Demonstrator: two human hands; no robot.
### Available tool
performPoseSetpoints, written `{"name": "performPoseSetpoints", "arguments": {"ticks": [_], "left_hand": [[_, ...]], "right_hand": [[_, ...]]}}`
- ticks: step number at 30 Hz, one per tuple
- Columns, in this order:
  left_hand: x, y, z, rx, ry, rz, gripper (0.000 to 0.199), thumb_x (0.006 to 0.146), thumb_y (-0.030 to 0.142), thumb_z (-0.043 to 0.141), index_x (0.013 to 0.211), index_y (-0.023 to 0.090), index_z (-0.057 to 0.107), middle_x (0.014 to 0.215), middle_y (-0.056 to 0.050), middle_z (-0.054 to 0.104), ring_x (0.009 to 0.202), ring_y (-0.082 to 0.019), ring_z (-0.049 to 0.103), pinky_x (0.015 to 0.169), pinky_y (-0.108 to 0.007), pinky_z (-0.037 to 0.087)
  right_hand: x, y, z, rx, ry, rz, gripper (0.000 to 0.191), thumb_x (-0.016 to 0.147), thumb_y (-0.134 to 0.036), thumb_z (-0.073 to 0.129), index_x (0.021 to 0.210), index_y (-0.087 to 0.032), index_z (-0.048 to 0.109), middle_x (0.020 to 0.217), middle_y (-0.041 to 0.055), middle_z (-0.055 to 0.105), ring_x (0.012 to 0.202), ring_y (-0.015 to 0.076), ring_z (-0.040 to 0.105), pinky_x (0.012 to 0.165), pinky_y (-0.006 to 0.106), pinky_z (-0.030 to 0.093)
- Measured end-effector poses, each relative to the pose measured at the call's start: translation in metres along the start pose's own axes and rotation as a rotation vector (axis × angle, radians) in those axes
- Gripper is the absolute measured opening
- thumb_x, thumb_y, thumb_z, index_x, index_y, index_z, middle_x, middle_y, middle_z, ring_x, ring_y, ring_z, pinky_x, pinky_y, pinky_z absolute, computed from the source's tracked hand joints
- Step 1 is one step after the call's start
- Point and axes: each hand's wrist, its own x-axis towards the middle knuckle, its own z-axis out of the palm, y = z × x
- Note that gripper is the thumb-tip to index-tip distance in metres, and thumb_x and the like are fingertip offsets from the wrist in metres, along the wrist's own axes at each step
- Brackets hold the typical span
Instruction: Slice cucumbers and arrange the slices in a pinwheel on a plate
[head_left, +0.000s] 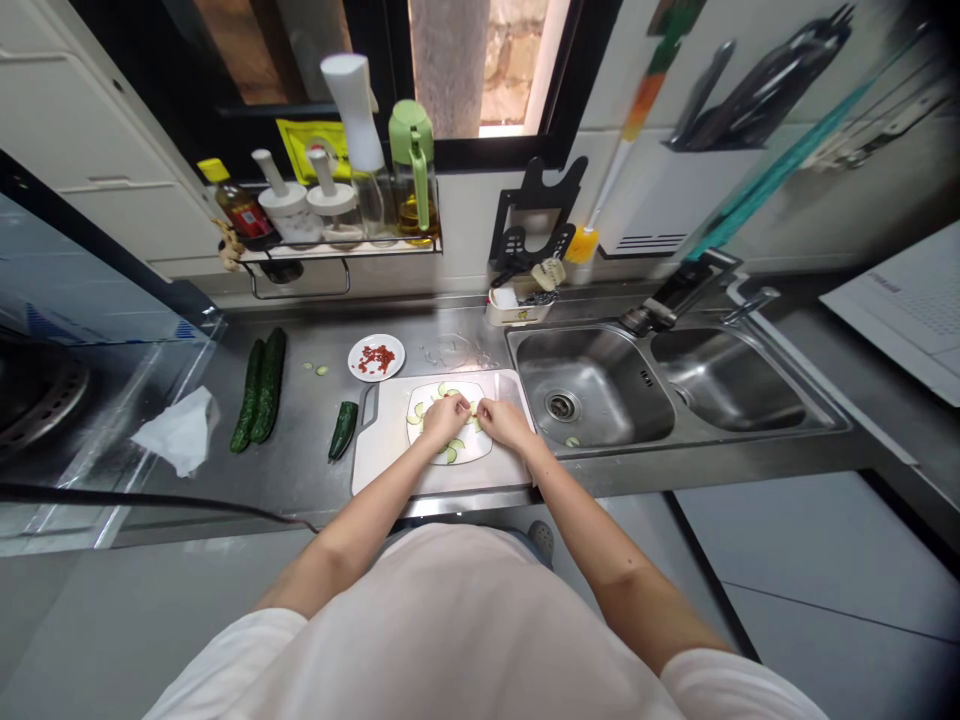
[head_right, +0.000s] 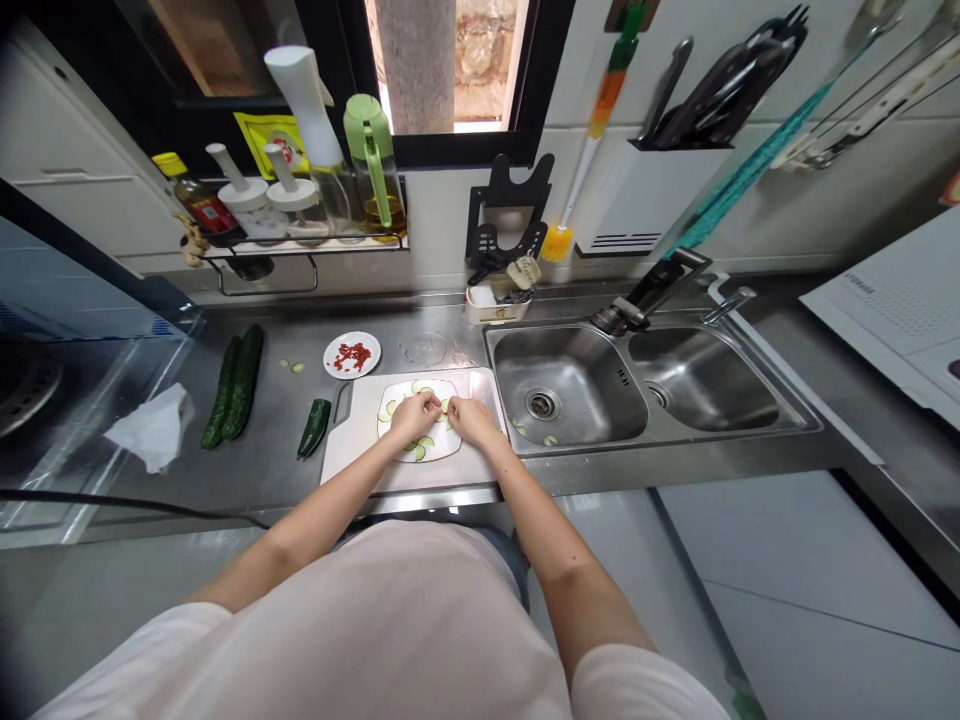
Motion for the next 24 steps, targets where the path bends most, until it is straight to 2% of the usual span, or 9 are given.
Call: {"name": "performPoseSetpoints", "arguments": {"ticks": [12,24], "left_hand": [[0.0034,0.0026,0.0081,0.023,0.017,0.017,0.013,0.08,0.028,0.062,0.092,0.026,0.068,0.086,-0.002,0.071,0.085,-0.019,0.064,0.073,-0.027,0.043],[0.0,0.0053,0.0029,0.004,0.034,0.019,0.014,0.08,0.026,0.061,0.093,0.025,0.067,0.087,-0.002,0.071,0.084,-0.018,0.063,0.071,-0.026,0.042]], "right_hand": [[0.0049,0.0026,0.0057,-0.037,0.019,-0.002,0.022,0.091,-0.029,0.046,0.1,-0.021,0.065,0.09,0.0078,0.07,0.082,0.0189,0.062,0.068,0.024,0.035],[0.0043,0.004,0.0003,0.045,0.072,0.037,0.02,0.09,-0.027,0.049,0.1,-0.02,0.064,0.089,0.0058,0.069,0.08,0.017,0.059,0.065,0.023,0.033]]}}
